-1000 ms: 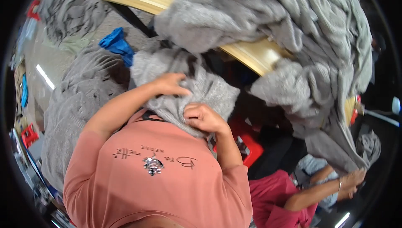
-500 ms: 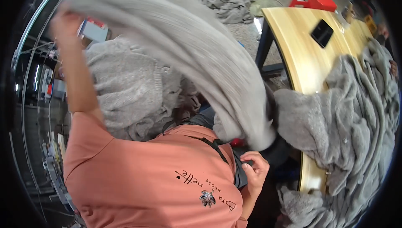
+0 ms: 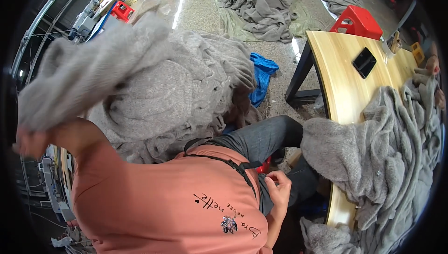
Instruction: Inspecting knitted garments for defects or loose threads on a factory floor.
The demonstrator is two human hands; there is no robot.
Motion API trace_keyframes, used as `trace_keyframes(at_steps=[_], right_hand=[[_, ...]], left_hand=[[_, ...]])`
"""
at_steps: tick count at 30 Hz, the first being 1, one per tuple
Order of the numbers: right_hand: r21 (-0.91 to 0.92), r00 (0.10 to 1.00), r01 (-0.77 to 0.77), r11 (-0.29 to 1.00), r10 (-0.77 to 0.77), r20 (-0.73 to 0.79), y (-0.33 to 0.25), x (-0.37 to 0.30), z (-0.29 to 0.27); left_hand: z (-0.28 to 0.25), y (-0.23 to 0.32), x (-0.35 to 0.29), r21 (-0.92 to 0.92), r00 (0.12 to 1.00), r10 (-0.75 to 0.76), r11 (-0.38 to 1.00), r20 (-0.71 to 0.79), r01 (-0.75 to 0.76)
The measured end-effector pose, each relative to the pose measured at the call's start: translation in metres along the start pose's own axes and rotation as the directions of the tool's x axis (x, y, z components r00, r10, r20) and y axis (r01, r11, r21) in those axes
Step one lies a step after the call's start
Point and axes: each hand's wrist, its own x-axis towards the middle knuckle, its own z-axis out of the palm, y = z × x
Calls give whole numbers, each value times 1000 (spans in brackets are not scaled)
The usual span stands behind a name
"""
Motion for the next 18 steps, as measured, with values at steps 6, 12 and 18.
trace_keyframes(at_steps=[6, 12, 18], right_hand=[[-7, 953, -233, 972, 227, -200, 20, -17, 6], [-150, 957, -245, 958, 213, -198, 21, -13, 7], [-138, 937, -287, 948, 248, -247, 26, -15, 11]], left_hand=[[154, -3, -104, -5, 530, -362, 822, 767, 569], [158, -50, -394, 639, -281, -578, 636, 766, 433], [198, -32, -264, 583, -64, -594, 755, 802, 302]])
